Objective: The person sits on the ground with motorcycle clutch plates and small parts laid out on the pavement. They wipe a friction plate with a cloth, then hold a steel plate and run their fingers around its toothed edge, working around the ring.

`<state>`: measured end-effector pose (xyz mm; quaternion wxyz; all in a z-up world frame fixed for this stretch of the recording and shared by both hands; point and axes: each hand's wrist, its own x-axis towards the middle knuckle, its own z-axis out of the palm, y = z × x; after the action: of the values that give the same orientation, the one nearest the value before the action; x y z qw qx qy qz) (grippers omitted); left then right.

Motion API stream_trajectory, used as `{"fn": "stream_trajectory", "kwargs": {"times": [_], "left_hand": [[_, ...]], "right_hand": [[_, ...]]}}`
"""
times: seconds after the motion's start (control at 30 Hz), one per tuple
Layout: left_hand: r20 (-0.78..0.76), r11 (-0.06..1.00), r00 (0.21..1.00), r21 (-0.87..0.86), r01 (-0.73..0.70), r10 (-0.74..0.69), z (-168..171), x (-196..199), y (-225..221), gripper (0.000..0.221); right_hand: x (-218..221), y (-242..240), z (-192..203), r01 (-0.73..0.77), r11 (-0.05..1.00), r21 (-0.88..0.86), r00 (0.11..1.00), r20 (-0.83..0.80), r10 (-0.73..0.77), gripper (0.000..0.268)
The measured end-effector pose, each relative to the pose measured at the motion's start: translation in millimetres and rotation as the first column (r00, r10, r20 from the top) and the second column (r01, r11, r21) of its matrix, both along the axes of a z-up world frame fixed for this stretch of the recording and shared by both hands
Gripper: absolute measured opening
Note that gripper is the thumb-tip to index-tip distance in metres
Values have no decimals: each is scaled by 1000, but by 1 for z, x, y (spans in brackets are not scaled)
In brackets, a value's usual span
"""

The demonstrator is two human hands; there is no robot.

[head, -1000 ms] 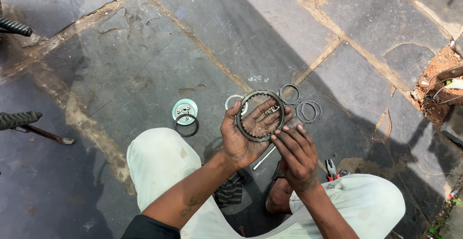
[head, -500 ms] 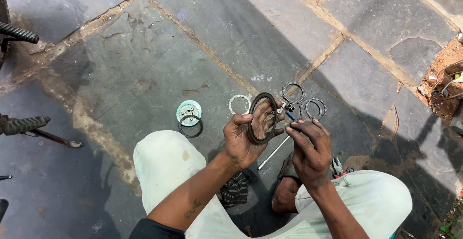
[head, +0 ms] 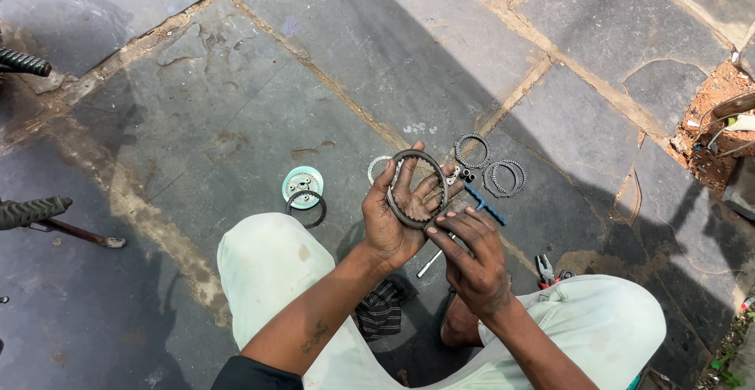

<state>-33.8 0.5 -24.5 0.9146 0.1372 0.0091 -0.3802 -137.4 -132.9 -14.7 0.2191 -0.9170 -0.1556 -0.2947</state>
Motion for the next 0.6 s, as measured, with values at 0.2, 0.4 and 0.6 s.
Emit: {"fn": "stream_trajectory", "kwargs": {"times": [0.2,0.4,0.6], "left_hand": [[85,996,996,-84,36,-28,0,-3,2,82],[41,985,999,-169,29,-23,-5,-5,-1,90],[36,978,999,-207,43,-36,-3,-6,0,81]], "right_hand": [[3,1,-6,15,998,-60,1000,-18,-16,36],[3,6,-1,55,998,-28,998,4,-55,34],[3,3,0,73,997,-35,997,1,-73,33]]}}
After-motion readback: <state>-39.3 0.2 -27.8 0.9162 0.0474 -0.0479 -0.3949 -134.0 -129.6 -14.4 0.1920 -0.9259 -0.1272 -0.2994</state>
